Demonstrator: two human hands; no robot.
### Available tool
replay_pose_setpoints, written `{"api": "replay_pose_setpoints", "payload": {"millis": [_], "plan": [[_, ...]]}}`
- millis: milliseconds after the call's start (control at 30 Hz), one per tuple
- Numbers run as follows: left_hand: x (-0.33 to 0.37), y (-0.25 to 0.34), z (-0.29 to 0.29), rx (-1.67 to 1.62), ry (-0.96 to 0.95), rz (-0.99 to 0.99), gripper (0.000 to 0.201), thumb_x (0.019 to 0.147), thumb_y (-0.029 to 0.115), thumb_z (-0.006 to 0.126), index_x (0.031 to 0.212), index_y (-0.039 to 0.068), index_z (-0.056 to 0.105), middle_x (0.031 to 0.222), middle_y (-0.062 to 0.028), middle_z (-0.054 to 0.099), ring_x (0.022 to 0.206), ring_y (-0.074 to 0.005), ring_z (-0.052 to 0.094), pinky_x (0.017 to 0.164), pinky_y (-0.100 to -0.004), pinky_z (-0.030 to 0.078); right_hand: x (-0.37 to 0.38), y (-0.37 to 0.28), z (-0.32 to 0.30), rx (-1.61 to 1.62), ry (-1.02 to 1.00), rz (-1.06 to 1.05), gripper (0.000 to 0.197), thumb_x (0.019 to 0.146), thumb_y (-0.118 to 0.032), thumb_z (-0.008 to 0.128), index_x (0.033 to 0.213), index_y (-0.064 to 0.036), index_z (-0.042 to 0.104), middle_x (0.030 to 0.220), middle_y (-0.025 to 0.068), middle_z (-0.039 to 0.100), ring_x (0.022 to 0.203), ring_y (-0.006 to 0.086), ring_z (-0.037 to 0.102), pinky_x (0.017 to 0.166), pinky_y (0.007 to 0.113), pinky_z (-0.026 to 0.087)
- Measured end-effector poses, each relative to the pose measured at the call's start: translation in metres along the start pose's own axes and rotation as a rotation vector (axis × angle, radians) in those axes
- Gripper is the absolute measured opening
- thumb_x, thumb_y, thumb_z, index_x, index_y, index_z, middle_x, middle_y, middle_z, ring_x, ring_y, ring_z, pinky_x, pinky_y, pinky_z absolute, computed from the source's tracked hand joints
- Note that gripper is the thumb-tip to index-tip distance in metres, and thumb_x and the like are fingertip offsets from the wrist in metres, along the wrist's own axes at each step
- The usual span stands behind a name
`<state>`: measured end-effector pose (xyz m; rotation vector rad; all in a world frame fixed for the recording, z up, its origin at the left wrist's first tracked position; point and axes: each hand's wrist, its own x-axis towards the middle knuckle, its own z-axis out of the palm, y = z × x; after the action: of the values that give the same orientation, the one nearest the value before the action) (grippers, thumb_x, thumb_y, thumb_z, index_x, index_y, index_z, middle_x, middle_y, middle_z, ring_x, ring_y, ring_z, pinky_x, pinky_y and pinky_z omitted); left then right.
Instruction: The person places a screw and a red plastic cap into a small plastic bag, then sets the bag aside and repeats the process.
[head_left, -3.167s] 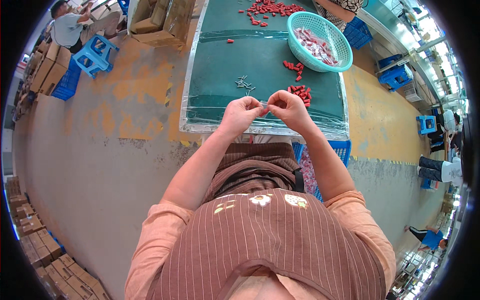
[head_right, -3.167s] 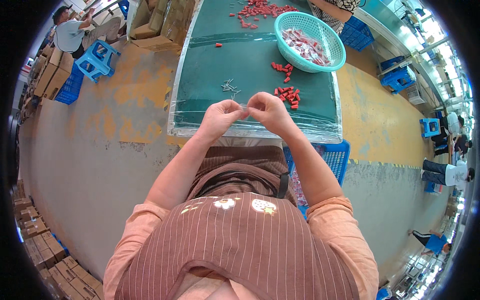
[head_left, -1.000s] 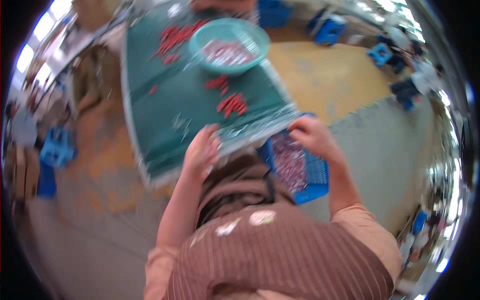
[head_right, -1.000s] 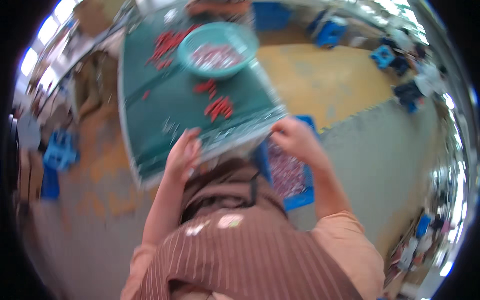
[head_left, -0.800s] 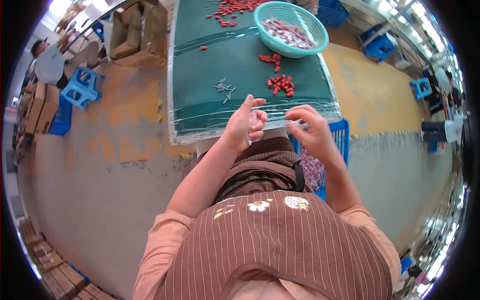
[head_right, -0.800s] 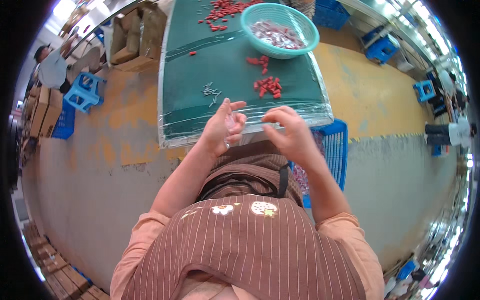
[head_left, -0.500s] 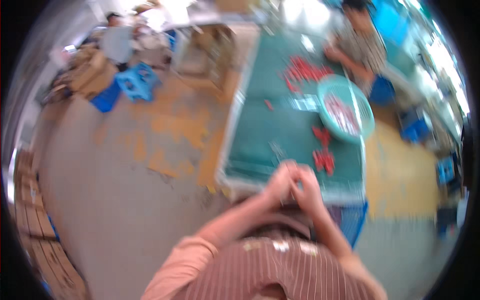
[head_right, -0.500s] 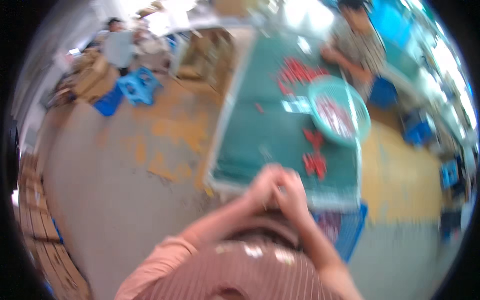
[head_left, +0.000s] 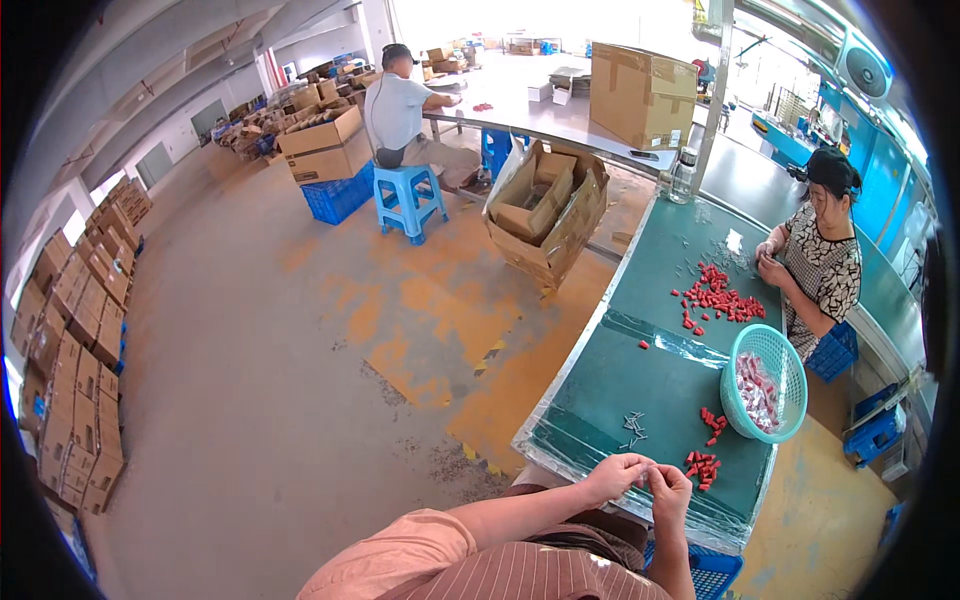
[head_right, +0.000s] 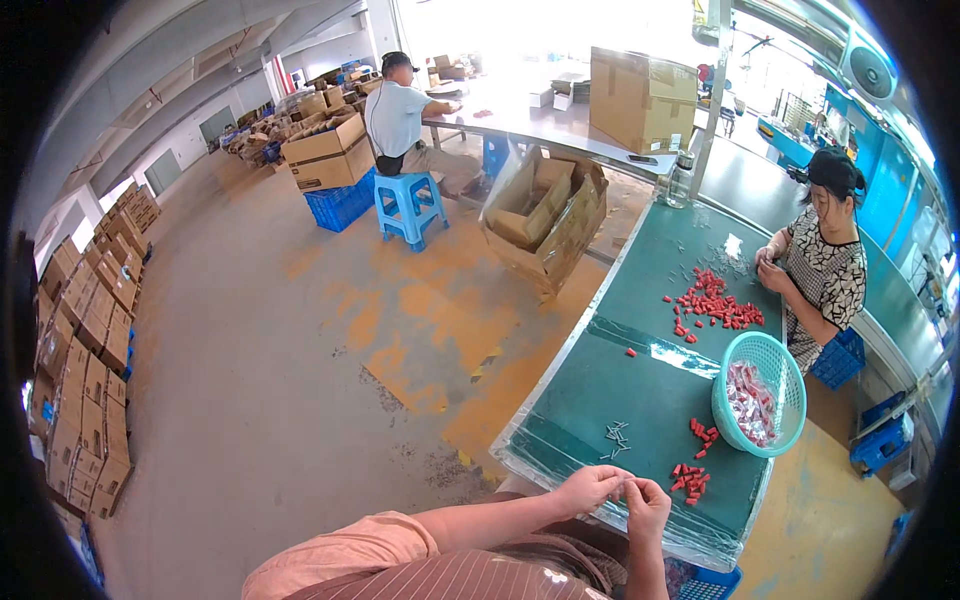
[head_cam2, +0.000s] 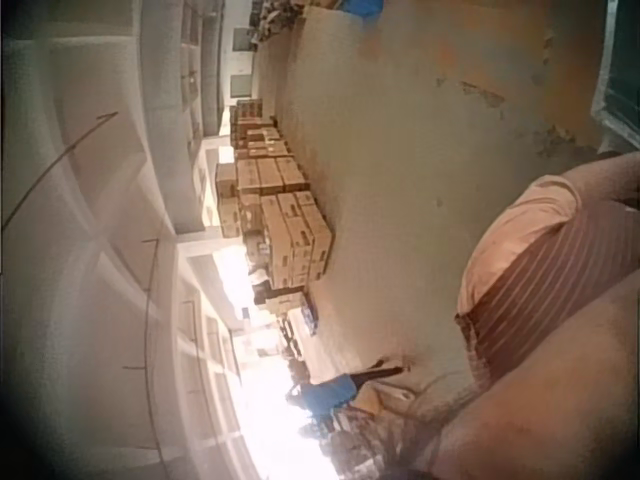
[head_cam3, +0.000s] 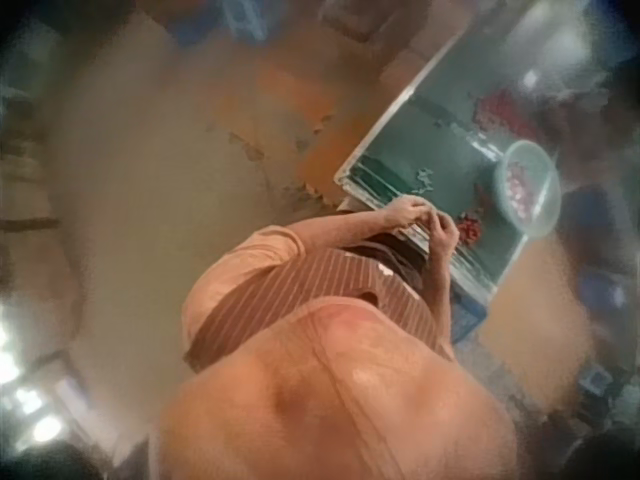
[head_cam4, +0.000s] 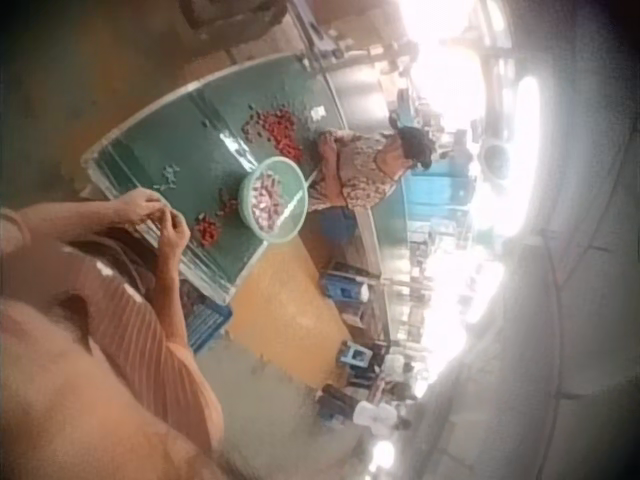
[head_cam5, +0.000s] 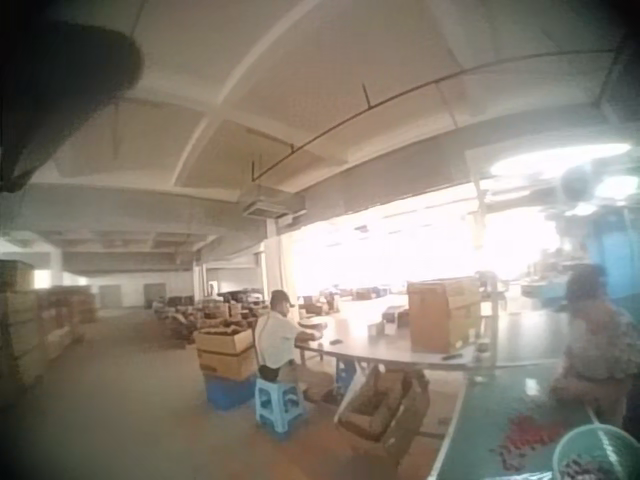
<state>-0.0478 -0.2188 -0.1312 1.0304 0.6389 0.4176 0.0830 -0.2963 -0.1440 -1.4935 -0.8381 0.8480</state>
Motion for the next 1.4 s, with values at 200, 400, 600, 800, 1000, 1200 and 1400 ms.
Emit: {"api": "replay_pose_setpoints", "payload": {"millis": [200,400,600,800,1000,1200,1400], "plan": [[0.003,-0.011,-0.006,0.053,0.154,0.247,0.014,0.091,0.014,0.054,0.091,0.001,0.057,0.077,-0.0006,0.055,0.068,-0.0078,0.052,0.062,-0.0223,0.043,-0.009,-0.015,0.02,0.032,0.009,0.013,0.007,0.083,-0.006,0.061,0.084,0.0002,0.058,0.072,0.0013,0.061,0.061,0.005,0.053,0.052,0.019,0.041],[-0.012,-0.022,0.002,0.009,0.084,0.148,0.015,0.091,0.017,0.055,0.089,0.002,0.054,0.079,-0.0023,0.055,0.071,-0.0083,0.051,0.064,-0.0231,0.044,-0.02,-0.006,0.01,-0.014,-0.003,0.112,0.007,0.08,-0.007,0.061,0.078,-0.0017,0.057,0.068,-0.0003,0.057,0.06,0.0048,0.049,0.053,0.02,0.04],[-0.013,-0.016,0.0,0.24,0.21,0.313,0.017,0.09,0.02,0.054,0.084,0.005,0.054,0.074,-0.0032,0.056,0.071,-0.0122,0.052,0.066,-0.0303,0.046,-0.02,-0.024,0.008,0.033,-0.171,0.014,0.013,0.081,-0.014,0.062,0.074,-0.0039,0.057,0.065,-0.0016,0.052,0.059,0.0067,0.046,0.053,0.023,0.037],[-0.029,-0.006,0.007,-0.142,0.158,0.104,0.013,0.093,0.017,0.052,0.086,0.007,0.047,0.068,-0.0022,0.052,0.048,-0.0051,0.042,0.038,-0.0202,0.034,-0.028,-0.018,0.01,0.535,-0.067,0.238,0.009,0.085,-0.014,0.059,0.085,-0.0051,0.057,0.075,-0.0005,0.057,0.067,0.0077,0.052,0.059,0.021,0.04],[-0.026,-0.014,0.016,-0.089,0.184,0.154,0.011,0.094,0.014,0.05,0.09,0.006,0.043,0.069,-0.0023,0.051,0.046,-0.0036,0.037,0.037,-0.0181,0.028,-0.04,-0.019,0.013,0.383,0.019,0.262,0.015,0.084,-0.018,0.062,0.091,-0.0049,0.06,0.081,-0.0001,0.061,0.074,0.0085,0.055,0.068,0.023,0.041],[-0.015,-0.016,0.012,-0.09,0.141,0.138,0.009,0.094,0.011,0.049,0.09,0.005,0.043,0.07,-0.0038,0.052,0.046,-0.0031,0.036,0.037,-0.0187,0.028,-0.028,-0.01,0.014,0.385,0.032,0.164,0.01,0.081,-0.013,0.061,0.083,-0.0032,0.058,0.077,0.0013,0.061,0.072,0.0079,0.054,0.067,0.023,0.041],[-0.009,-0.012,0.009,-0.045,0.102,0.086,0.011,0.094,0.01,0.048,0.103,0.004,0.049,0.072,-0.0019,0.052,0.049,-0.0028,0.038,0.039,-0.0175,0.028,-0.016,0.0,0.009,0.373,0.02,0.165,0.007,0.079,-0.007,0.061,0.081,-0.0026,0.055,0.075,0.0023,0.059,0.073,0.0078,0.054,0.065,0.023,0.043]]}}
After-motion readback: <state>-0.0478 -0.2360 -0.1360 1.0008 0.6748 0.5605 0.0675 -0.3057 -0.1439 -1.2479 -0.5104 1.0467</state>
